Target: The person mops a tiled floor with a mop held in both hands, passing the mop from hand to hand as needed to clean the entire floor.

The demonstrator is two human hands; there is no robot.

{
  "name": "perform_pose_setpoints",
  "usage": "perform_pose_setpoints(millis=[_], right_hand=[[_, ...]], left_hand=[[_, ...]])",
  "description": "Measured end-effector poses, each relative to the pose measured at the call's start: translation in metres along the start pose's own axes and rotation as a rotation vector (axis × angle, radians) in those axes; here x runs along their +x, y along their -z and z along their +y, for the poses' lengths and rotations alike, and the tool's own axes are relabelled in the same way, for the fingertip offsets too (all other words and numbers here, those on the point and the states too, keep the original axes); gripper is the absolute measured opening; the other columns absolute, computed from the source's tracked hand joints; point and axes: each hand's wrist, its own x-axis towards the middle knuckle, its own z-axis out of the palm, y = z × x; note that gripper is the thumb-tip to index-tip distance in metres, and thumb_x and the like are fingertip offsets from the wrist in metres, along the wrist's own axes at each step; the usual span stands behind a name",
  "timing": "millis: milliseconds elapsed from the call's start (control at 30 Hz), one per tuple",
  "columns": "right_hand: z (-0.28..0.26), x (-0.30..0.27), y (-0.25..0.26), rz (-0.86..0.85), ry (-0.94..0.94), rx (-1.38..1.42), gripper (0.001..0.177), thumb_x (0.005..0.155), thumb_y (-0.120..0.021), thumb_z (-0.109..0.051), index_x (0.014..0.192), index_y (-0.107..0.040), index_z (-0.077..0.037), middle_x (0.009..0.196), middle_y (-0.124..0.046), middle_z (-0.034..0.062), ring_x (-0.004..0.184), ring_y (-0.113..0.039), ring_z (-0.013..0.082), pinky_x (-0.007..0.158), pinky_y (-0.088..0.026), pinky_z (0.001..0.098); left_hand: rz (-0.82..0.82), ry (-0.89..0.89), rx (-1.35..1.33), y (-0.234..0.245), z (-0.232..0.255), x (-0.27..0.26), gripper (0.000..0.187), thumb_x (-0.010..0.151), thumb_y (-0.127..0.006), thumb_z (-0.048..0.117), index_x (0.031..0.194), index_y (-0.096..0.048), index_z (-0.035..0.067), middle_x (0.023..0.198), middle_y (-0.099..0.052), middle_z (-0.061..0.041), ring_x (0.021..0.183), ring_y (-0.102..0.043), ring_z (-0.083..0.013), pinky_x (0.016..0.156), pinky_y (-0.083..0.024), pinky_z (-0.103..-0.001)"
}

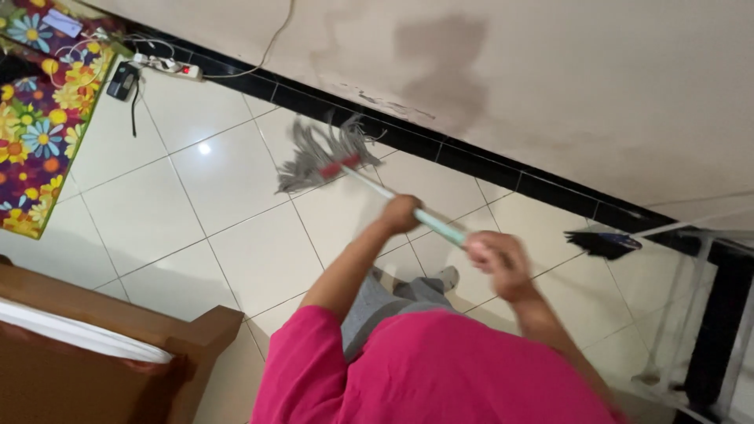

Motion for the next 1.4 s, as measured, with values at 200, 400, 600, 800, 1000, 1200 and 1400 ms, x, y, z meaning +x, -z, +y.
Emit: perform_pose_setpoints(millis=[200,400,600,800,1000,1200,1400], right_hand=[[-0.095,-0.045,0.074,0.009,0.075,0.085,0.055,0.111,-0.038,-0.045,0.070,-0.048,-0.010,0.057,-0.042,-0.0028,0.052,-0.037,0.0112,0.054,-0.037,0.0286],[-0.058,-0.082,0.120,-0.077,0.150,0.167,0.063,0.109,-0.034,-0.061,0.073,-0.049,-0.012,0.059,-0.043,-0.0024,0.054,-0.038,0.0110,0.056,-0.035,0.0283],[0.017,-0.079,0.100,-0.234,0.140,0.339,0.051,0.107,-0.036,-0.047,0.078,-0.054,-0.009,0.062,-0.048,0.0000,0.052,-0.039,0.0119,0.050,-0.036,0.0291],[0.042,-0.093,0.078,-0.325,0.048,0.300,0.035,0.108,-0.043,-0.029,0.079,-0.048,-0.010,0.066,-0.043,-0.0012,0.054,-0.037,0.0103,0.049,-0.034,0.0292],[0.025,-0.175,0.163,0.035,-0.001,0.058,0.047,0.109,-0.031,-0.036,0.075,-0.051,-0.010,0.058,-0.040,-0.0037,0.049,-0.035,0.0099,0.045,-0.034,0.0286],[-0.061,-0.228,0.164,0.351,0.088,0.003,0.042,0.108,-0.050,-0.030,0.072,-0.042,-0.011,0.062,-0.042,-0.0031,0.058,-0.038,0.0103,0.055,-0.033,0.0263],[-0.045,-0.248,0.097,0.470,0.176,0.018,0.021,0.093,-0.053,-0.008,0.074,-0.043,-0.009,0.064,-0.043,-0.0020,0.059,-0.038,0.0114,0.063,-0.036,0.0297]], left_hand=[[-0.193,-0.243,-0.179,-0.066,0.137,0.012,0.022,0.075,-0.075,0.036,0.076,-0.076,0.014,0.084,-0.075,-0.012,0.080,-0.072,-0.0337,0.076,-0.055,-0.047],[-0.228,-0.153,-0.186,-0.078,0.182,0.006,0.020,0.072,-0.075,0.033,0.077,-0.076,0.014,0.083,-0.075,-0.014,0.081,-0.071,-0.0353,0.075,-0.056,-0.047],[-0.021,0.116,-0.036,-0.090,0.100,-0.021,0.022,0.070,-0.079,0.028,0.085,-0.076,0.012,0.089,-0.074,-0.016,0.086,-0.070,-0.0360,0.077,-0.056,-0.049],[0.077,0.112,0.063,-0.104,0.048,-0.042,0.014,0.073,-0.080,0.024,0.080,-0.076,0.012,0.090,-0.073,-0.014,0.087,-0.069,-0.0355,0.078,-0.057,-0.046],[-0.210,-0.066,0.048,-0.171,0.150,0.019,0.019,0.071,-0.079,0.021,0.089,-0.079,0.016,0.095,-0.075,-0.011,0.092,-0.069,-0.0313,0.086,-0.055,-0.043],[-0.364,-0.472,-0.134,-0.230,0.277,0.059,0.018,0.075,-0.073,0.029,0.080,-0.074,0.011,0.085,-0.074,-0.013,0.084,-0.069,-0.0351,0.078,-0.055,-0.046],[-0.404,-0.516,-0.118,-0.244,0.264,0.038,0.020,0.065,-0.072,0.025,0.081,-0.076,0.013,0.084,-0.074,-0.014,0.084,-0.070,-0.0362,0.077,-0.056,-0.046]])
